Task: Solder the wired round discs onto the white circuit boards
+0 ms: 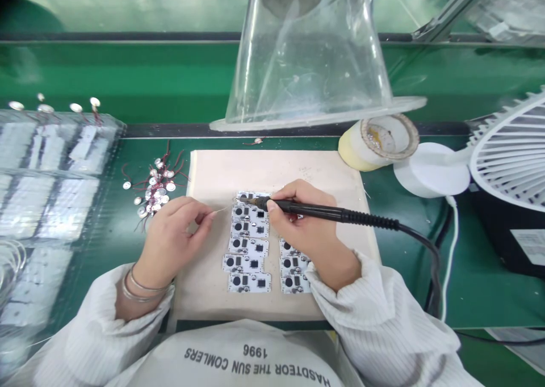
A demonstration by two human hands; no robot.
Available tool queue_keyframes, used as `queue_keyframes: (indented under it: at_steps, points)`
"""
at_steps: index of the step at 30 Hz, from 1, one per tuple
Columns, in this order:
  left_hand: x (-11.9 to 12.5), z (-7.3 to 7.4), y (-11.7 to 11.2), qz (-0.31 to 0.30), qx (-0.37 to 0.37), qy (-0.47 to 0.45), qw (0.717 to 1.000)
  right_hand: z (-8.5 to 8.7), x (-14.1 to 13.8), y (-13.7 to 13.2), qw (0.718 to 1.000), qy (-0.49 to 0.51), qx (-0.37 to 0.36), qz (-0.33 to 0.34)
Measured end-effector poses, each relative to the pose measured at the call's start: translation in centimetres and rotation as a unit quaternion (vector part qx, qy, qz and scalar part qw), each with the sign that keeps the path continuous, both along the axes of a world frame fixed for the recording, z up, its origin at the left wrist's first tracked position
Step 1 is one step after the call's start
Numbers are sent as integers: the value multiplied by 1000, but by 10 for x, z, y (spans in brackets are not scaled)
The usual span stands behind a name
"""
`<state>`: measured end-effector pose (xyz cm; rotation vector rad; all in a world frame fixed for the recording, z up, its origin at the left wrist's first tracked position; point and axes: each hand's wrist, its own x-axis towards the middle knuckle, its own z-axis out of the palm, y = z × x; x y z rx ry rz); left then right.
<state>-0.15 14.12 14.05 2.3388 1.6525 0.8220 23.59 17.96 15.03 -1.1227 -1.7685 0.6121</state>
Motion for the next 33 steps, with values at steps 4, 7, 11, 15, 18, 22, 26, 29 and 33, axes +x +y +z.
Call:
queue_keyframes:
  at_steps: [4, 7, 11, 15, 18, 22, 26, 29, 33]
  points:
    - [0, 0, 0, -2, -6, 1, 1000, 0, 0, 0, 1000, 0, -6, 1]
    - [0, 0, 0, -1, -8, 4, 1000, 1, -1, 0, 1000, -3, -6, -1]
    - [0, -1, 0, 0, -5, 11, 1000, 0, -1, 0, 1000, -8, -1, -1]
    - [0, -1, 0, 1, -2, 14, 1000, -1, 0, 0, 1000, -23, 3, 1]
    - [0, 0, 1, 2, -5, 14, 1000, 0, -2, -1, 999, -41, 26, -1]
    - [1, 0, 1, 4, -11, 18, 1000, 3, -3, -3, 995, -79, 61, 4]
    - [0, -1, 1, 5, -8, 18, 1000, 5, -3, -5, 992, -108, 68, 19]
    - [0, -1, 2, 3, -8, 15, 1000, 5, -4, -5, 989, -112, 87, 33]
    - [0, -1, 2, -2, -7, 12, 1000, 5, -7, -5, 985, -100, 132, 49]
